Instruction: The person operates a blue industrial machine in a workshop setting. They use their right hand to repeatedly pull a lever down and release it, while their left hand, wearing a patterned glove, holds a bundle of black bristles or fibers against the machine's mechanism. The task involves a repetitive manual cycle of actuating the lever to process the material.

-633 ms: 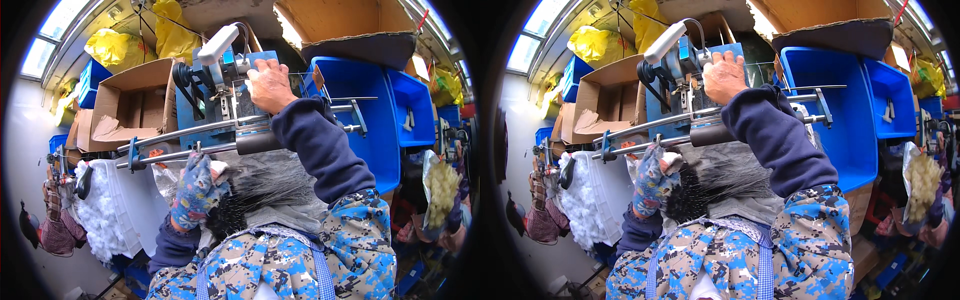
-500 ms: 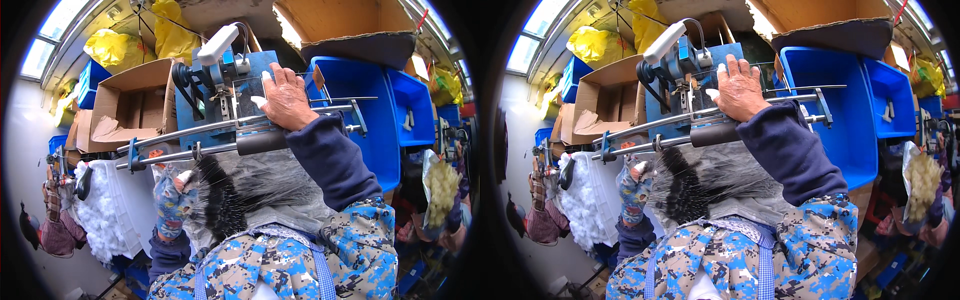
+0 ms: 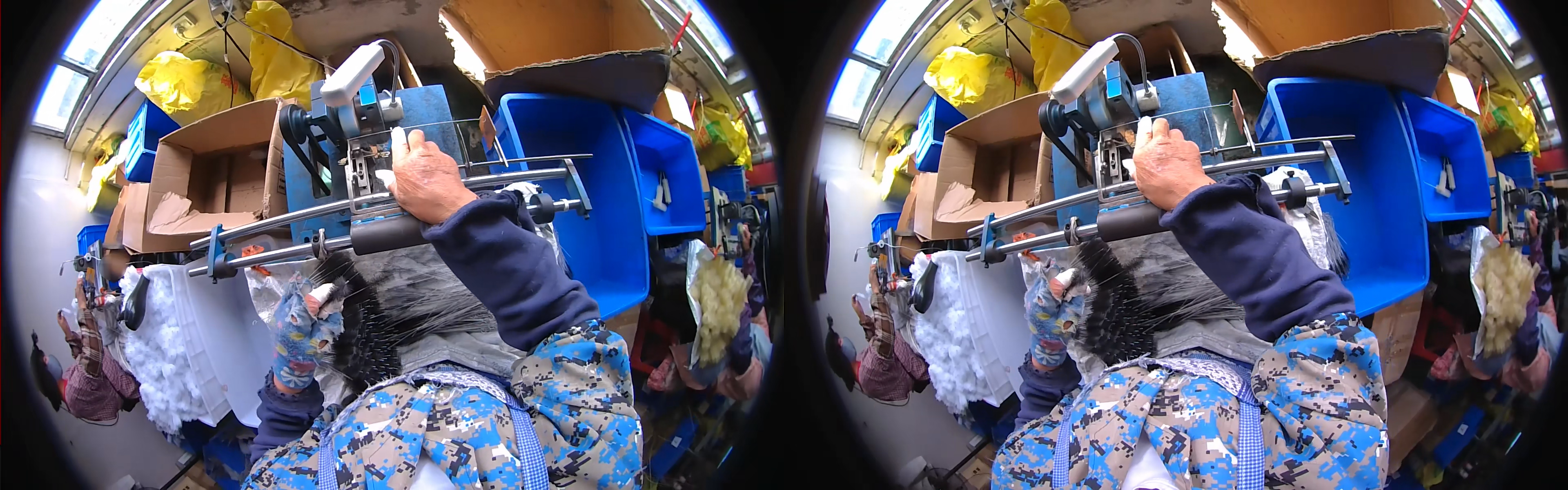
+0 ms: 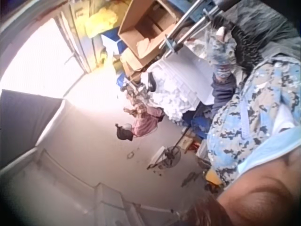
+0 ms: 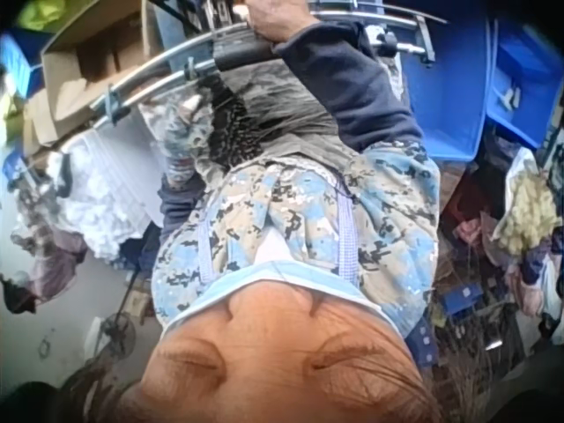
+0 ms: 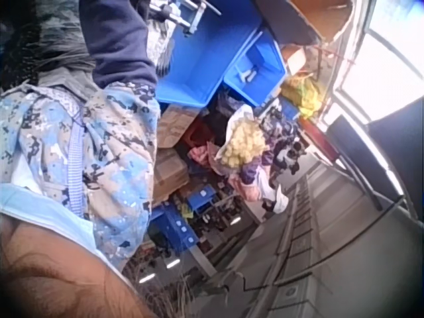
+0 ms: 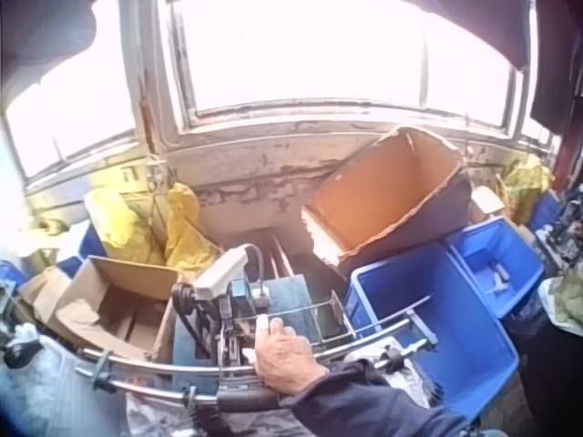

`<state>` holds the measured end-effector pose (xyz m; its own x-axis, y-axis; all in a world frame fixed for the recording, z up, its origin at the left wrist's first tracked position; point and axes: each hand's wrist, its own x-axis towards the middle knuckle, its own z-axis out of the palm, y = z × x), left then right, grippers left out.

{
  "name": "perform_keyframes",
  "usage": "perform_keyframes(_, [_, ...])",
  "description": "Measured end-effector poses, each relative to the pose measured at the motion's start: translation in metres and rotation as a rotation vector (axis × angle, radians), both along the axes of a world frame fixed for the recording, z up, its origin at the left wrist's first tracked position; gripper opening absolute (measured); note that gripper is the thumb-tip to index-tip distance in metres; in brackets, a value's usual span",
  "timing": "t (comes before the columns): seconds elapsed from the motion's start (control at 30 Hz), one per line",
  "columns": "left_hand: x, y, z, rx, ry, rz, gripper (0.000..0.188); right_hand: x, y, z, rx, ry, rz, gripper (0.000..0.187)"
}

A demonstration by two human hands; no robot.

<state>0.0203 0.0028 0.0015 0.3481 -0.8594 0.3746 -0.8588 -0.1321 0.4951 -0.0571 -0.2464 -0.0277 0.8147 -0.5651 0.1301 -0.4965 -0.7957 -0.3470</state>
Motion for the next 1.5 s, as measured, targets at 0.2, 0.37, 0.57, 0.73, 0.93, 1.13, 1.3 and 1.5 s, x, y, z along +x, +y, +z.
perform_keyframes(0.2, [-0.009,-0.007,0.01,0.058,-0.006,-0.076,0.029,0.024,0.016,-0.006,0.014,-0.046,0.04,0.061])
perform_keyframes(0.37, [-0.002,0.007,0.011,0.087,-0.033,0.119,0.026,-0.006,-0.008,0.002,-0.093,0.094,0.067,0.052])
perform_keyframes(0.57, [-0.004,0.017,0.003,0.061,0.221,0.137,0.032,-0.029,-0.053,0.019,-0.399,0.014,-0.068,0.03])
perform_keyframes(0.73, [-0.012,-0.003,0.009,-0.021,0.103,0.052,0.033,-0.036,-0.072,0.017,-0.286,0.323,-0.048,0.013])
perform_keyframes(0.93, [0.009,0.046,0.015,-0.193,0.846,0.448,0.015,-0.104,-0.002,0.076,-0.046,0.071,0.276,0.004])
perform_keyframes(1.13, [-0.015,-0.014,0.019,0.025,0.42,-0.085,0.021,-0.067,0.092,0.052,0.463,-0.691,0.445,0.029])
perform_keyframes(1.3, [-0.012,-0.019,0.028,0.042,0.36,-0.199,0.019,-0.072,0.078,0.079,1.385,-1.069,0.362,0.015])
perform_keyframes(1.5, [0.025,0.017,-0.05,0.505,-0.233,-0.138,0.026,-0.049,0.001,0.08,0.229,-0.491,0.204,0.012])
